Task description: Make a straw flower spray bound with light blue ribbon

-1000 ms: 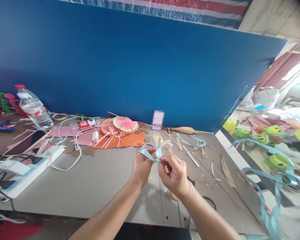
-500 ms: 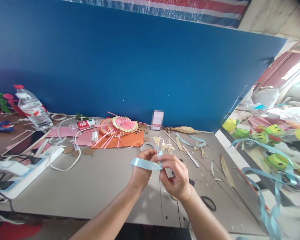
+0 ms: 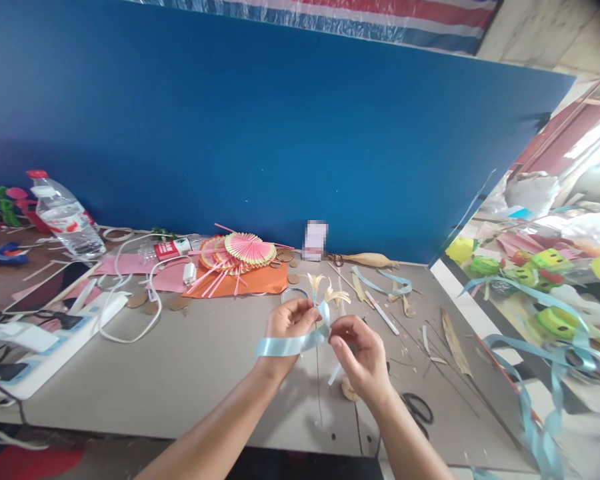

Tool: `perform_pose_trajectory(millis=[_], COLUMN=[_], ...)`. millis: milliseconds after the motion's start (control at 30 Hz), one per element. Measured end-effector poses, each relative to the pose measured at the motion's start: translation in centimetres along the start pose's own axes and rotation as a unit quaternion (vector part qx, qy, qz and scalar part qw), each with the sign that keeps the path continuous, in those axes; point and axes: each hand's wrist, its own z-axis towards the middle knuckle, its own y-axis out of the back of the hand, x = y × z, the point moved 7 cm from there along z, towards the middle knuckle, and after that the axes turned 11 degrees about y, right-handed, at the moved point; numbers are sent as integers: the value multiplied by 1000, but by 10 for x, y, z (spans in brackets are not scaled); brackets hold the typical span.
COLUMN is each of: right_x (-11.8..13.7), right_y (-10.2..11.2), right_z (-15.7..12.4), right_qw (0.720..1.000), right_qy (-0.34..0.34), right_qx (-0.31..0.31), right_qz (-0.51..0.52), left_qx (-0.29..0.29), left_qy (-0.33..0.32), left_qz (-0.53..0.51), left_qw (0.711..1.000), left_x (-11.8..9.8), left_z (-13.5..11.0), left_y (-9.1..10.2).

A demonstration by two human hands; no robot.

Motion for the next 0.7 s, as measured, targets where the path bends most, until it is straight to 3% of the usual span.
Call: perform_pose_trajectory(millis=[100, 200, 367, 567, 700], right_x=[-11, -11, 5, 9, -18], right_y=[-2, -11, -23, -43, -36], right_z=[1, 1, -9, -43, -70], right_qw=[993, 976, 927, 851, 869], right_qy=[-99, -155, -185, -256, -282], right_qx=[-9, -1, -33, -19, 15], right_qz=[56, 150, 324, 458, 407], left_qx=[-20, -26, -57, -40, -26], left_qy=[-67, -97, -96, -59, -37], left_qz=[75, 124, 97, 31, 1], left_qw=[995, 987, 989, 997, 999], left_x=[-7, -12, -16, -9, -7], left_z=[-3, -7, -8, 0, 5], left_y=[2, 0, 0, 5, 9])
